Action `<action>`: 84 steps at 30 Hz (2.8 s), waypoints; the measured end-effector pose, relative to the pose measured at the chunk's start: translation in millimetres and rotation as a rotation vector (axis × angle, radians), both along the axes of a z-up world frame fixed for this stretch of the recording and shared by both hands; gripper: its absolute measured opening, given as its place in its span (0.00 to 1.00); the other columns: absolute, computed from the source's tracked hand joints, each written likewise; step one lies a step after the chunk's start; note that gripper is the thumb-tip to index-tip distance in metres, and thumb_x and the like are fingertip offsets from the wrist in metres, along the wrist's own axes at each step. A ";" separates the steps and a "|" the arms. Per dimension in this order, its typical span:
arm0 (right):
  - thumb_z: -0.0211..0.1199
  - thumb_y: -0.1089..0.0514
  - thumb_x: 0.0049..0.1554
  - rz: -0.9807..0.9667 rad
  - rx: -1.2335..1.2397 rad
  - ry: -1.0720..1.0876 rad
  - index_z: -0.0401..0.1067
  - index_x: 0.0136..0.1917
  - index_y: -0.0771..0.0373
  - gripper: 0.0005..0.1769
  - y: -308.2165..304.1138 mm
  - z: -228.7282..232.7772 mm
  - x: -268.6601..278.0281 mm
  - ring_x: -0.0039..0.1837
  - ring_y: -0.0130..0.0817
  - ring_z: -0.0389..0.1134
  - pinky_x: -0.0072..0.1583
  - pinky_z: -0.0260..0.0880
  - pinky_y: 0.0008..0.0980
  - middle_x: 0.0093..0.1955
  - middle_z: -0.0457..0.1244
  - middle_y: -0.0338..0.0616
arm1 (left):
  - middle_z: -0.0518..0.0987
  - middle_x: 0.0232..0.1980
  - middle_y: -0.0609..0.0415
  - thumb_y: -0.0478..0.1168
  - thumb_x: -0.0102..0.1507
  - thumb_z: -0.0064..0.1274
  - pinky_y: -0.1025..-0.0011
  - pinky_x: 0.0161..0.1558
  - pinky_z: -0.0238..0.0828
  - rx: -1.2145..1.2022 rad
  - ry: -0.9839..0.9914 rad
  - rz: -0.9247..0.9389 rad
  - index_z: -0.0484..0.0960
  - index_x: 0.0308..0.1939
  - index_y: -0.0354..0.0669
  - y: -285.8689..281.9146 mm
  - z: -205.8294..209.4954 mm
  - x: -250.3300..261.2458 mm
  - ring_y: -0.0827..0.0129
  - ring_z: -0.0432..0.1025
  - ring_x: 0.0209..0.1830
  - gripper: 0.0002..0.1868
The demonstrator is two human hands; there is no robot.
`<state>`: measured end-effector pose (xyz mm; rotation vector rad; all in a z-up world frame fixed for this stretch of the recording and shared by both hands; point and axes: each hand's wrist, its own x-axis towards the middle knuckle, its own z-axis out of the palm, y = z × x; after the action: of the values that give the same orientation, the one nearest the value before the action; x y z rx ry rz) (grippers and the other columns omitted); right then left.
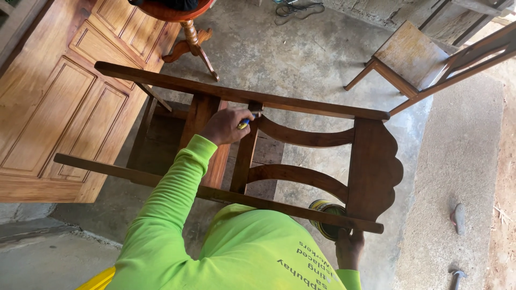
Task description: Painting or staining a wooden chair with a brush.
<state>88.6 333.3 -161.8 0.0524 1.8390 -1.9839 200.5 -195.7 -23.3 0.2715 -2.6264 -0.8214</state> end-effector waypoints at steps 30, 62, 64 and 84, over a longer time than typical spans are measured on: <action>0.51 0.75 0.53 0.030 -0.018 0.031 0.56 0.75 0.65 0.36 -1.6 4.6 -3.7 0.50 0.22 0.67 0.44 0.70 0.22 0.61 0.61 0.42 | 0.85 0.30 0.50 0.39 0.60 0.54 0.68 0.32 0.72 0.419 -0.514 -0.157 0.89 0.41 0.43 24.9 67.7 47.6 0.69 0.75 0.25 0.10; 0.53 0.74 0.55 0.077 0.093 0.140 0.63 0.72 0.65 0.31 6.9 -10.3 -7.8 0.42 0.24 0.61 0.38 0.62 0.25 0.57 0.62 0.43 | 0.87 0.36 0.50 0.43 0.58 0.57 0.62 0.41 0.76 0.235 -0.332 -0.103 0.88 0.37 0.46 44.6 52.9 64.1 0.60 0.80 0.34 0.09; 0.52 0.74 0.53 0.072 0.139 0.122 0.62 0.71 0.64 0.32 5.3 -7.7 -8.3 0.40 0.25 0.60 0.36 0.60 0.25 0.56 0.63 0.43 | 0.87 0.35 0.50 0.42 0.58 0.56 0.64 0.40 0.76 0.309 -0.401 -0.137 0.88 0.38 0.46 43.6 57.7 67.9 0.62 0.80 0.33 0.09; 0.52 0.74 0.53 0.110 0.059 0.135 0.59 0.75 0.62 0.36 -2.9 16.2 1.4 0.41 0.22 0.62 0.37 0.63 0.23 0.59 0.61 0.45 | 0.87 0.40 0.51 0.43 0.66 0.57 0.65 0.42 0.78 0.188 -0.184 0.031 0.88 0.46 0.50 3.3 10.6 33.3 0.62 0.81 0.34 0.08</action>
<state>90.0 330.4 -145.6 -0.1657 1.9399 -1.8984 233.8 -192.4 -12.7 0.4568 -2.7064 -1.0822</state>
